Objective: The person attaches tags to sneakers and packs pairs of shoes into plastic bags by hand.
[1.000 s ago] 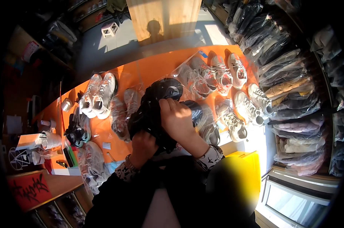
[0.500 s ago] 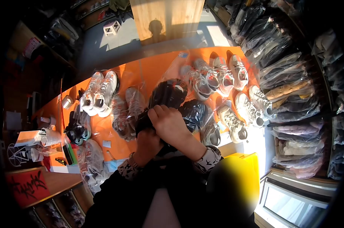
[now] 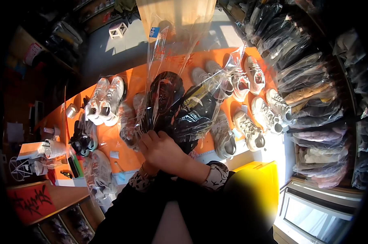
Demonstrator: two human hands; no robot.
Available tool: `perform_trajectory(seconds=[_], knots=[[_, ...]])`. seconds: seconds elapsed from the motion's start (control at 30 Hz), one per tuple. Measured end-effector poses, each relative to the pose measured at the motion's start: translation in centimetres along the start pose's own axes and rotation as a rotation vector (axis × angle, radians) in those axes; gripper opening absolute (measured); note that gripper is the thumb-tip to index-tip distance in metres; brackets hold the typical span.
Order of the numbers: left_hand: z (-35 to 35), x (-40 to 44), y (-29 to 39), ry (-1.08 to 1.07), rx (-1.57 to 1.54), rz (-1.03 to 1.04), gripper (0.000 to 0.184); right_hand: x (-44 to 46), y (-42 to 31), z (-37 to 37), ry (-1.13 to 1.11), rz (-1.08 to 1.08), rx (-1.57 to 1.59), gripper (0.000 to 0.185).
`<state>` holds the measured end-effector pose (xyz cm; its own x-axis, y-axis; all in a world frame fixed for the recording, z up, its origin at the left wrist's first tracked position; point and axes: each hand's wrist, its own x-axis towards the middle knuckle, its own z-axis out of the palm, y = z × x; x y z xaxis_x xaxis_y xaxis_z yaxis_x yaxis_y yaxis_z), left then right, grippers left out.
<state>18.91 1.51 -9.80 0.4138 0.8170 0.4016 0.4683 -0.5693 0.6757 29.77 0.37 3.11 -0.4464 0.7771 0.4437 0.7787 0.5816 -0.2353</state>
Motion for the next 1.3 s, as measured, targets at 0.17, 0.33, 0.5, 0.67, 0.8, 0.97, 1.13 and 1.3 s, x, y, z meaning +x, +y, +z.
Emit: perform_trajectory(seconds=[0.17,0.33,0.5,0.67,0.8,0.97,1.13,1.3], knots=[[-2.3,0.7,-1.1,-0.040,-0.358,-0.297,0.044,-2.7,0.2,-4.3,0.247,-0.052,0.059,0.034],[-4.8,4.3,1.9,0.135,-0.309,-0.054,0.018,-4.4,1.3,-5.0,0.455,0.330,-0.009,0.052],[-4.5,4.0,1.8,0.083,-0.456,-0.207,0.013,-4.8,1.8,-4.5,0.454,0.446,-0.076,0.052],[-3.9,4.0,1.5,0.127,-0.372,-0.146,0.012,-4.0,2.6,-4.9,0.503,0.326,-0.145,0.034],[-2.6,3.2,-0.4,0.239,-0.185,-0.103,0.012,-4.3,2.2,-4.3,0.479,0.177,-0.066,0.028],[-3.9,4.0,1.6,0.168,-0.413,-0.304,0.019,-5.1,1.5,-3.4,0.430,-0.001,0.003,0.032],[-3.6,3.6,1.7,0.159,-0.391,-0.329,0.025,-4.6,1.8,-2.8,0.455,0.130,0.017,0.032],[-4.3,4.2,3.0,0.115,-0.274,-0.271,0.025,-2.7,1.8,-4.0,0.489,0.305,-0.133,0.032]])
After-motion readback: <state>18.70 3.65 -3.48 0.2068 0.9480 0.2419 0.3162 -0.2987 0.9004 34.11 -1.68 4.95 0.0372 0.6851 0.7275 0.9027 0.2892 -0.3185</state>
